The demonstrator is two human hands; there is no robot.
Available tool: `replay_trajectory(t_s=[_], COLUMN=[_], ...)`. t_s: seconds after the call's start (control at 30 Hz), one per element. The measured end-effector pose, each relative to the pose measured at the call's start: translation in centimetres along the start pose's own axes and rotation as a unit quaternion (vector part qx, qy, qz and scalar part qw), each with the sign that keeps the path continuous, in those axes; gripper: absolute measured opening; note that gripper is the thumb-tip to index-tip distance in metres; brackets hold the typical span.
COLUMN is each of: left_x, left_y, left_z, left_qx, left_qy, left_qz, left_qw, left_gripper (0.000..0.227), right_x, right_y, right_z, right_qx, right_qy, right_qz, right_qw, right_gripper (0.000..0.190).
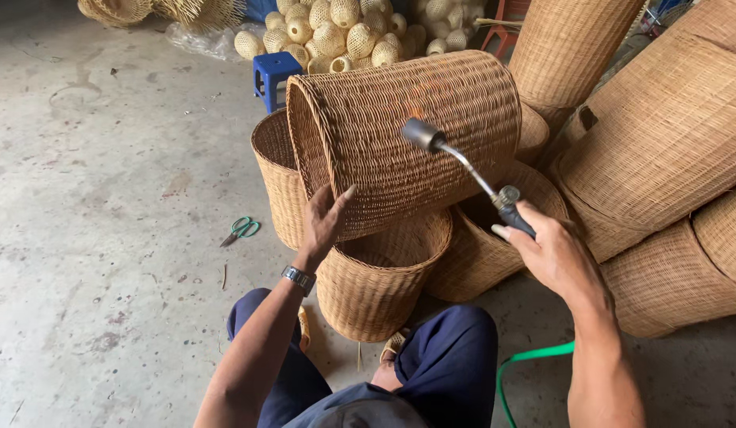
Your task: The person handles woven bamboo baskets one at a time, rotating them by hand while applying a flame from a blowtorch to the inner and outer surfaces.
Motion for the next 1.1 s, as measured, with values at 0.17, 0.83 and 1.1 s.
replay_trajectory(t_s=[0.17, 0.83, 1.1], left_x=[0.7, -0.1, -0.1], left_y=[0.4, 4.1, 5.4], left_z=[-1.8, -4.4, -5.1], left_qx=[-0.040, -0.043, -0.004], left_qy=[-0.016, -0.001, -0.019], left_qz=[0.048, 0.090, 0.157], left_qw=[0.998, 0.995, 0.987], left_gripper=[0.095, 0.062, 0.058], right_x=[0.2, 0.0, -3.3], right_y=[-2.3, -7.3, -10.5], right_z=[0.7, 0.3, 5.0], right_qx=[0.072, 0.019, 0.157], right_qy=[0.021, 0.056, -0.020], right_qz=[0.004, 0.106, 0.139], right_qw=[0.997, 0.993, 0.978], right_gripper=[0.035, 0.037, 0.046])
Point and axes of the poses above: each hand's wrist, its own z-axis towards the middle knuckle, its own x-axis out of the palm, y = z × x, the point moved 1 cm from there along z, towards the middle knuckle, and after that the axes turned 7 degrees about y, right-handed, at the moved point
